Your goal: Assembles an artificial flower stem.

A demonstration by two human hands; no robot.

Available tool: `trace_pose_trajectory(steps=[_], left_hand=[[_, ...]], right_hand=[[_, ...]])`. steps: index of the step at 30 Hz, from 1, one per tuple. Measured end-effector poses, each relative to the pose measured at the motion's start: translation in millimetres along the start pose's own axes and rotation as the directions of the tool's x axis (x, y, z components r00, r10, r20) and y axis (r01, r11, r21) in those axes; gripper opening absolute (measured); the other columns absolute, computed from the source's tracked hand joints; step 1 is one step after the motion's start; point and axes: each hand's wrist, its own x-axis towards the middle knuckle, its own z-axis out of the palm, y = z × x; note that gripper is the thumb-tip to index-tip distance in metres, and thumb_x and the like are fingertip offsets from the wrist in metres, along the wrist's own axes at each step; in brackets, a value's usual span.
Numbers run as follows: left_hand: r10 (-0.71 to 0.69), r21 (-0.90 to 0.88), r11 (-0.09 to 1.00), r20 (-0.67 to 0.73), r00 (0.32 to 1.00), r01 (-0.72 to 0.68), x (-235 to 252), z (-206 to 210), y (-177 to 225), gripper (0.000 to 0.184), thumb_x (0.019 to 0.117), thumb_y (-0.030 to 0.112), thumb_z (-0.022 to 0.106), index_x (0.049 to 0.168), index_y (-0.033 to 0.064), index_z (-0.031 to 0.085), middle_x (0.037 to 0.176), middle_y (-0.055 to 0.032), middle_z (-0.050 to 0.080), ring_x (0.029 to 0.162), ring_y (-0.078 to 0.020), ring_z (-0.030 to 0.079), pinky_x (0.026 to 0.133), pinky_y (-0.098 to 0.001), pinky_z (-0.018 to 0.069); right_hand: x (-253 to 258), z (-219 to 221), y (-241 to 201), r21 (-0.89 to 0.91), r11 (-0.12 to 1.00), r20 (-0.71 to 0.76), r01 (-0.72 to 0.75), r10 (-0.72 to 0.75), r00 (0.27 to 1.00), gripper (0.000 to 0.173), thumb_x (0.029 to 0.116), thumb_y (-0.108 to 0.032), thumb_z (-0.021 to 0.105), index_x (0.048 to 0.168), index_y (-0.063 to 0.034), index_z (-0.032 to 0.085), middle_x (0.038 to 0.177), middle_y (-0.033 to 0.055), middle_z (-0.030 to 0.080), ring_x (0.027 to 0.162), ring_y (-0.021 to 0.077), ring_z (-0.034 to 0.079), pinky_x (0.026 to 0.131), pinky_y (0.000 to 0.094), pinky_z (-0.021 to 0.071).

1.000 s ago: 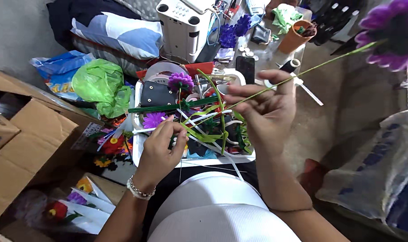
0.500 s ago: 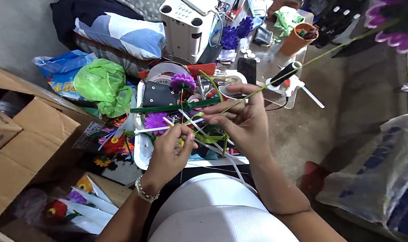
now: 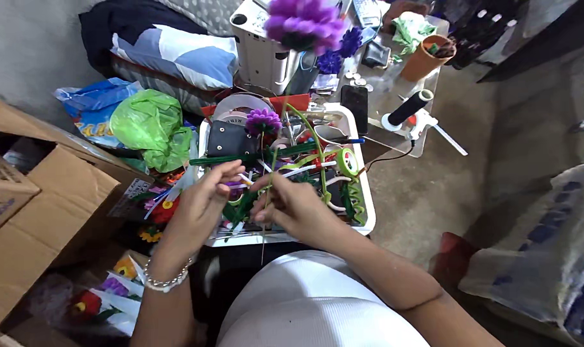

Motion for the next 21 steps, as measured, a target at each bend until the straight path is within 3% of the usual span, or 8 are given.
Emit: trace_pose_trajectory(steps=[3, 5, 7, 9, 12, 15, 17, 21], left_hand=[[-0.033, -0.216, 0.976, -0.064, 0.997, 0.018, 1, 1, 6, 0.048, 0.1054, 0.033, 0.054, 0.143, 0.0037, 0.053, 0.125, -0.0051, 0.07, 0.109, -0.0152, 0.07, 0.094, -0.0311, 0.059], [-0.11, -0.363, 0.93, -0.102, 0.989, 0.066, 1, 7, 11, 0.04, 0.0989, 0.016, 0.066, 0.136, 0.0026, 0.06, 0.111, -0.0071, 0.075, 0.097, -0.018, 0.074, 0.087, -0.0305, 0.0622], [-0.187, -0.428, 0.897, -0.134, 0.973, 0.113, 1, 9, 12, 0.032, 0.0953, 0.003, 0.067, 0.127, 0.0026, 0.065, 0.102, -0.0074, 0.077, 0.087, -0.0173, 0.075, 0.08, -0.0285, 0.0636], [-0.229, -0.419, 0.897, -0.16, 0.96, 0.144, 1, 6, 9, 0.03, 0.0939, 0.0, 0.066, 0.124, 0.003, 0.066, 0.101, -0.0068, 0.077, 0.086, -0.0164, 0.075, 0.078, -0.0275, 0.0635], [-0.284, -0.322, 0.924, -0.214, 0.935, 0.207, 1, 1, 0, 0.032, 0.0937, -0.001, 0.066, 0.125, 0.0029, 0.063, 0.103, -0.0056, 0.076, 0.086, -0.015, 0.076, 0.076, -0.0282, 0.0642], [-0.343, -0.142, 0.937, -0.194, 0.919, 0.32, 1, -1, -14, 0.029, 0.0929, 0.0, 0.07, 0.121, 0.0051, 0.064, 0.102, -0.0031, 0.076, 0.083, -0.0108, 0.075, 0.074, -0.0279, 0.064], [-0.375, -0.07, 0.927, -0.151, 0.915, 0.368, 2, 2, -21, 0.026, 0.0926, 0.003, 0.072, 0.118, 0.0041, 0.065, 0.099, -0.0033, 0.075, 0.08, -0.0092, 0.074, 0.073, -0.028, 0.0637], [-0.429, 0.008, 0.902, -0.082, 0.9, 0.431, 5, 13, -26, 0.022, 0.0933, 0.005, 0.073, 0.114, 0.0045, 0.065, 0.099, -0.005, 0.074, 0.08, -0.0107, 0.073, 0.076, -0.0316, 0.063]], right_hand=[[4, 24, -1, 0.098, 0.994, 0.157, -0.051, 0.035, 0.987, 0.033, 0.0976, -0.008, 0.066, 0.127, 0.0043, 0.057, 0.093, 0.008, 0.074, 0.079, 0.0113, 0.072, 0.076, 0.0284, 0.0599], [7, 38, 1, 0.167, 0.979, 0.218, -0.114, 0.076, 0.973, 0.032, 0.0966, -0.004, 0.066, 0.126, 0.0058, 0.057, 0.092, 0.0103, 0.074, 0.078, 0.014, 0.073, 0.077, 0.0308, 0.0609], [9, 45, 1, 0.195, 0.969, 0.248, -0.154, 0.103, 0.963, 0.035, 0.0971, -0.004, 0.066, 0.128, 0.0064, 0.055, 0.093, 0.0113, 0.074, 0.079, 0.0145, 0.073, 0.078, 0.0312, 0.0608], [10, 46, 1, 0.164, 0.972, 0.27, -0.171, 0.122, 0.955, 0.042, 0.0994, -0.009, 0.065, 0.136, 0.0059, 0.051, 0.095, 0.0118, 0.074, 0.081, 0.0151, 0.073, 0.08, 0.0318, 0.061], [6, 42, 2, -0.014, 0.992, 0.287, -0.126, 0.125, 0.95, 0.052, 0.1009, -0.019, 0.065, 0.142, 0.0063, 0.048, 0.103, 0.0157, 0.073, 0.088, 0.0221, 0.073, 0.084, 0.0381, 0.0591], [1, 23, 4, -0.148, 0.986, 0.163, -0.075, 0.099, 0.982, 0.037, 0.102, -0.022, 0.063, 0.131, 0.0017, 0.063, 0.109, 0.013, 0.074, 0.096, 0.0187, 0.073, 0.09, 0.0346, 0.0597], [-3, 5, 9, -0.24, 0.969, -0.023, -0.052, 0.048, 0.999, 0.028, 0.1028, -0.023, 0.061, 0.12, -0.003, 0.07, 0.103, 0.0071, 0.075, 0.091, 0.013, 0.073, 0.084, 0.0315, 0.0611], [-6, -28, 21, -0.438, 0.881, -0.296, -0.179, 0.046, 0.954, 0.017, 0.1022, -0.022, 0.062, 0.11, -0.0092, 0.071, 0.095, 0.0034, 0.073, 0.081, 0.0152, 0.071, 0.073, 0.0391, 0.0607]])
